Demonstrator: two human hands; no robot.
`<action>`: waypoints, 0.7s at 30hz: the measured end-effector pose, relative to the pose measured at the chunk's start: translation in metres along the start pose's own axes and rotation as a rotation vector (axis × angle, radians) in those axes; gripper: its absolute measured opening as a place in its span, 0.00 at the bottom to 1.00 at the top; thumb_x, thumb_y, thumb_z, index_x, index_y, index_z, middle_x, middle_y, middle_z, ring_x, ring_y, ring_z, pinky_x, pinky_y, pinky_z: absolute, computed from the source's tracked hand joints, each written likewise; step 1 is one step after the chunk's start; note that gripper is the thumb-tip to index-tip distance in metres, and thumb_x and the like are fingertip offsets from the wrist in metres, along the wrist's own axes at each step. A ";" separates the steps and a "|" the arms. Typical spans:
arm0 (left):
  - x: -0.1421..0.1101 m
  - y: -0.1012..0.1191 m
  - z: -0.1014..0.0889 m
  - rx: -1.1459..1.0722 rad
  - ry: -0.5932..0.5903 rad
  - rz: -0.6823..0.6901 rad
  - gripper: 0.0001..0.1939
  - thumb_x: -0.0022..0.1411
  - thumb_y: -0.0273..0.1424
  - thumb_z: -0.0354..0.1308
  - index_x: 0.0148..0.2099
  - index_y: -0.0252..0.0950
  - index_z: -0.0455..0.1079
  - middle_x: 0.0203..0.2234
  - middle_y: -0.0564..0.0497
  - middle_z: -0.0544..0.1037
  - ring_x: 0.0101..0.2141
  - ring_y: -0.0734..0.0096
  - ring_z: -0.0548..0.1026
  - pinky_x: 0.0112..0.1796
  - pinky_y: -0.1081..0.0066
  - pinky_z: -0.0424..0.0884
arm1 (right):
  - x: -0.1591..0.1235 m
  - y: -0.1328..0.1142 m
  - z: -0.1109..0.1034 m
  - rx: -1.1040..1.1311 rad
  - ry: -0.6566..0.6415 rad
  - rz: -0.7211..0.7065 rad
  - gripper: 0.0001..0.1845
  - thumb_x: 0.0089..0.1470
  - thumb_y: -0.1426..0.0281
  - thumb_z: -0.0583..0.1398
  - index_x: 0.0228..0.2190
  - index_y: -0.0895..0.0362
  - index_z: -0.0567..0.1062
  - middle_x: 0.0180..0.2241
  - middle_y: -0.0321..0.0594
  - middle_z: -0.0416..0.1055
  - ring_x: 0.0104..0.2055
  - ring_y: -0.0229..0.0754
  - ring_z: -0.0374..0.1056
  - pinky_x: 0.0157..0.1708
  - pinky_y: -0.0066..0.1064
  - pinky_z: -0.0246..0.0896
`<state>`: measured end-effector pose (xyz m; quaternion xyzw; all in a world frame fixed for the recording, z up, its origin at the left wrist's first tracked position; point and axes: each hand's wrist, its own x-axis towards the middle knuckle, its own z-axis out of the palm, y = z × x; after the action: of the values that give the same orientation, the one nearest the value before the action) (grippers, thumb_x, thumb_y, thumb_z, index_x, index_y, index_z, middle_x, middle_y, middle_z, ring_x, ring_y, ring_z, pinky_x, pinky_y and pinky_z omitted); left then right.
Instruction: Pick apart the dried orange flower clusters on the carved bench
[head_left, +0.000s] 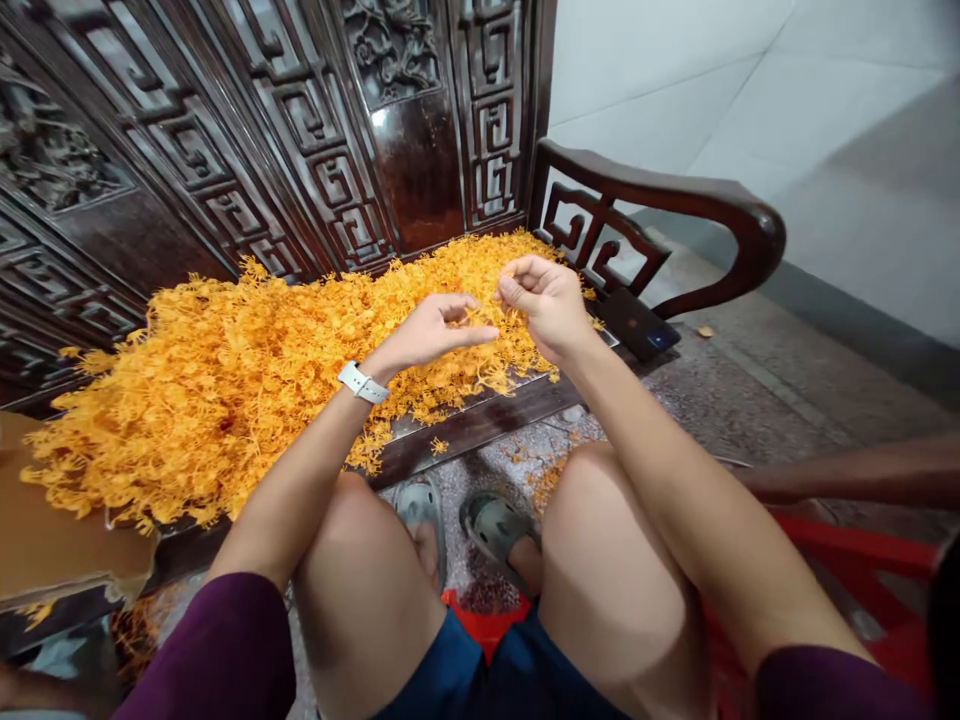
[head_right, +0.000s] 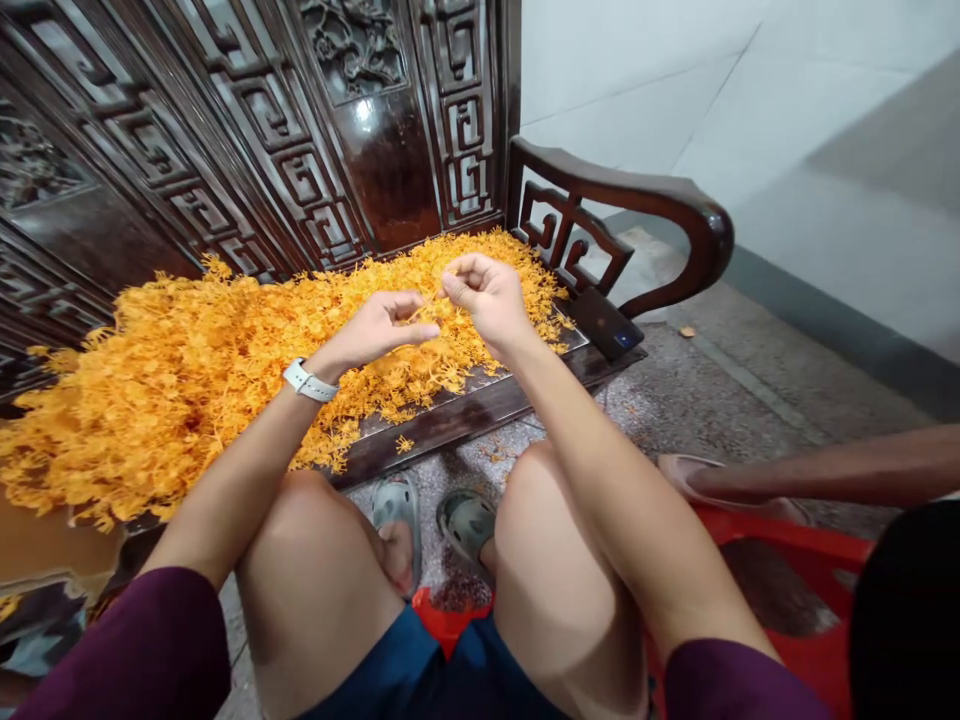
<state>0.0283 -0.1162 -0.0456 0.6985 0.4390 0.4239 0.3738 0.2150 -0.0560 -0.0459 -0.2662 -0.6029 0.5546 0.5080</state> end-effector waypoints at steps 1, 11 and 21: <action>0.000 0.001 0.001 0.049 -0.026 0.023 0.23 0.62 0.50 0.71 0.28 0.40 0.68 0.22 0.55 0.65 0.25 0.73 0.60 0.30 0.66 0.56 | 0.002 0.001 -0.001 -0.022 0.032 -0.005 0.21 0.50 0.53 0.74 0.33 0.53 0.75 0.30 0.37 0.72 0.34 0.40 0.68 0.37 0.34 0.68; 0.004 -0.007 -0.016 0.166 -0.068 0.129 0.10 0.69 0.40 0.62 0.36 0.41 0.76 0.30 0.52 0.78 0.32 0.67 0.72 0.38 0.66 0.64 | -0.043 -0.069 0.015 0.015 -0.247 -0.049 0.24 0.51 0.48 0.74 0.27 0.50 0.72 0.24 0.36 0.66 0.29 0.43 0.65 0.35 0.41 0.67; -0.024 -0.088 -0.067 0.079 0.345 -0.184 0.15 0.47 0.20 0.76 0.26 0.40 0.74 0.19 0.54 0.69 0.27 0.66 0.67 0.35 0.66 0.63 | -0.040 -0.062 -0.028 0.180 -0.551 0.091 0.17 0.51 0.59 0.76 0.37 0.47 0.76 0.22 0.32 0.72 0.21 0.36 0.65 0.28 0.35 0.62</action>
<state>-0.0661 -0.0993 -0.1065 0.5868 0.5747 0.4837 0.3023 0.2689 -0.0956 -0.0040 -0.0860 -0.6539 0.6794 0.3215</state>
